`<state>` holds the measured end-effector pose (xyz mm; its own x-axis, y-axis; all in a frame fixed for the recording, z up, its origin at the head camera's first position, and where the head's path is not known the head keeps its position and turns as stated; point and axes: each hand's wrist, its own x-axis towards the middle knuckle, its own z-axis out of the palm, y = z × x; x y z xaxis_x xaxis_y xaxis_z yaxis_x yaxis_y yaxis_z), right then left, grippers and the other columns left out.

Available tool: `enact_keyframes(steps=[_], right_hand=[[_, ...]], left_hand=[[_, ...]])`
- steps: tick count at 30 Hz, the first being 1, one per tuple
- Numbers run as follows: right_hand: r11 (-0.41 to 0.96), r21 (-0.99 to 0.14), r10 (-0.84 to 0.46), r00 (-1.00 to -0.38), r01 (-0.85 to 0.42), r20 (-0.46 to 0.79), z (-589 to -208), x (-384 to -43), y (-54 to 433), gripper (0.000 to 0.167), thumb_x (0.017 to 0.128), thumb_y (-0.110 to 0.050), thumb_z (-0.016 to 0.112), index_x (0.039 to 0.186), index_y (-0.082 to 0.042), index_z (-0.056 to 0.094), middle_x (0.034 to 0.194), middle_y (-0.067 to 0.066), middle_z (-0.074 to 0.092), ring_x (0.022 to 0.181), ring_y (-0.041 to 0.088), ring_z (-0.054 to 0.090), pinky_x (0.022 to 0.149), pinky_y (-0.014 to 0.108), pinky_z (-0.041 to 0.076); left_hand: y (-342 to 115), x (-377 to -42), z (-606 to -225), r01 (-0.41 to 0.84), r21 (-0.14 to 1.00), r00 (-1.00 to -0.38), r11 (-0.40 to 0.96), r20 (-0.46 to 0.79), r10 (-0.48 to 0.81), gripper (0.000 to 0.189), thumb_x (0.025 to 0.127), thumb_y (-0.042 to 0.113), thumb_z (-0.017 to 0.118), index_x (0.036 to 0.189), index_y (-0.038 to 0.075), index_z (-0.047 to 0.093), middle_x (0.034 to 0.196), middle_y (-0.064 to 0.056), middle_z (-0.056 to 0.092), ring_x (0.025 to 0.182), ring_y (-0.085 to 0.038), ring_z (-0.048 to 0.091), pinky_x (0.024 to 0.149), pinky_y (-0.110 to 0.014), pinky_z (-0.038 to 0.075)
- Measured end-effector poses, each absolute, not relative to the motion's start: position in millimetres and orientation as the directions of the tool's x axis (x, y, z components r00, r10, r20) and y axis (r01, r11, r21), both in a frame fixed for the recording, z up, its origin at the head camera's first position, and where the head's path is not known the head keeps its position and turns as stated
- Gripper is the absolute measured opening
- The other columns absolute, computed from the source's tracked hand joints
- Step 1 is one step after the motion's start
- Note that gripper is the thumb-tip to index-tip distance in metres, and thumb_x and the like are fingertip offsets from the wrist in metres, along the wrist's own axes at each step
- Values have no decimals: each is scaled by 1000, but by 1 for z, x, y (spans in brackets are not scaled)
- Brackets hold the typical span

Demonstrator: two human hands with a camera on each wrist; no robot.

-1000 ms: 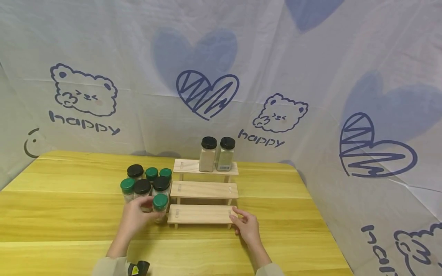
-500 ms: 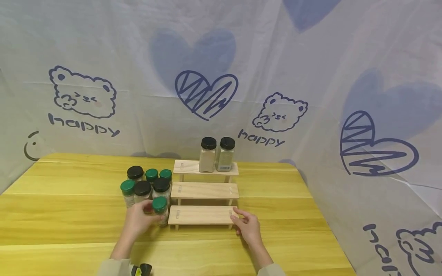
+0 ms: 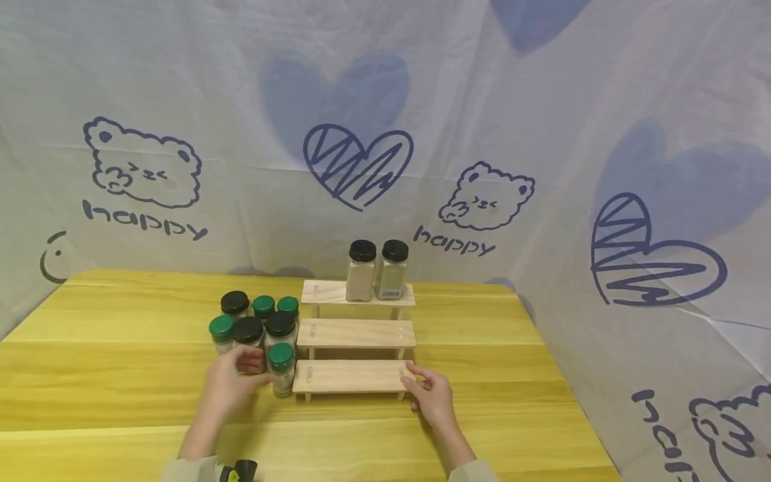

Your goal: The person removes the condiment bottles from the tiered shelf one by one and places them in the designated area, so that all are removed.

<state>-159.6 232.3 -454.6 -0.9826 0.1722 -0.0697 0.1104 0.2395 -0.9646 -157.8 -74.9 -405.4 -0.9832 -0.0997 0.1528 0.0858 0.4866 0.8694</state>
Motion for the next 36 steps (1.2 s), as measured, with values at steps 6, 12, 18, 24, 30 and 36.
enact_keyframes(steps=[6, 12, 18, 24, 30, 36], right_hand=[[245, -964, 170, -983, 108, -67, -453, -159, 231, 35, 82, -6, 63, 115, 4, 57, 70, 13, 63, 43, 11, 45, 41, 18, 43], [234, -965, 168, -983, 117, -79, -455, -158, 230, 35, 82, -7, 63, 115, 4, 57, 69, 13, 63, 44, 11, 45, 42, 19, 43], [231, -972, 118, -993, 39, -11, -457, -158, 233, 38, 82, -16, 66, 113, 4, 58, 65, 10, 62, 44, 9, 46, 42, 19, 44], [221, -975, 83, -995, -28, 47, -456, -159, 235, 38, 82, -19, 66, 112, 2, 60, 60, 8, 59, 43, 8, 46, 40, 19, 43], [245, -964, 155, -986, 98, -61, -453, -163, 233, 35, 83, -7, 63, 115, 6, 56, 63, 15, 60, 42, 12, 45, 41, 20, 42], [239, -964, 157, -984, 118, -82, -456, -161, 234, 35, 83, -5, 62, 116, 5, 55, 58, 13, 56, 43, 12, 45, 42, 20, 43]], left_hand=[[-77, -152, -388, 90, 842, -979, 532, 174, -110, 25, 72, -1, 71, 93, -8, 59, 83, -14, 59, 74, -24, 56, 68, -35, 50], [-74, -150, -379, 120, 834, -964, 539, 227, -136, 18, 75, 3, 69, 91, -5, 62, 79, -9, 61, 70, -20, 55, 63, -30, 48], [-67, -155, -375, 213, 848, -939, 485, 315, -139, 14, 76, 2, 69, 88, -4, 65, 77, -8, 62, 69, -19, 56, 60, -23, 48], [-59, -163, -369, 287, 848, -919, 445, 375, -122, 13, 76, 4, 69, 88, -1, 66, 77, -6, 63, 70, -18, 57, 59, -22, 48], [-49, -172, -359, 293, 860, -936, 418, 348, -59, 17, 78, 8, 68, 94, 1, 66, 85, -9, 64, 77, -20, 59, 66, -30, 51], [-37, -184, -351, 299, 884, -949, 360, 315, 13, 29, 79, 10, 68, 106, -1, 62, 98, -14, 62, 90, -25, 58, 75, -35, 50]])
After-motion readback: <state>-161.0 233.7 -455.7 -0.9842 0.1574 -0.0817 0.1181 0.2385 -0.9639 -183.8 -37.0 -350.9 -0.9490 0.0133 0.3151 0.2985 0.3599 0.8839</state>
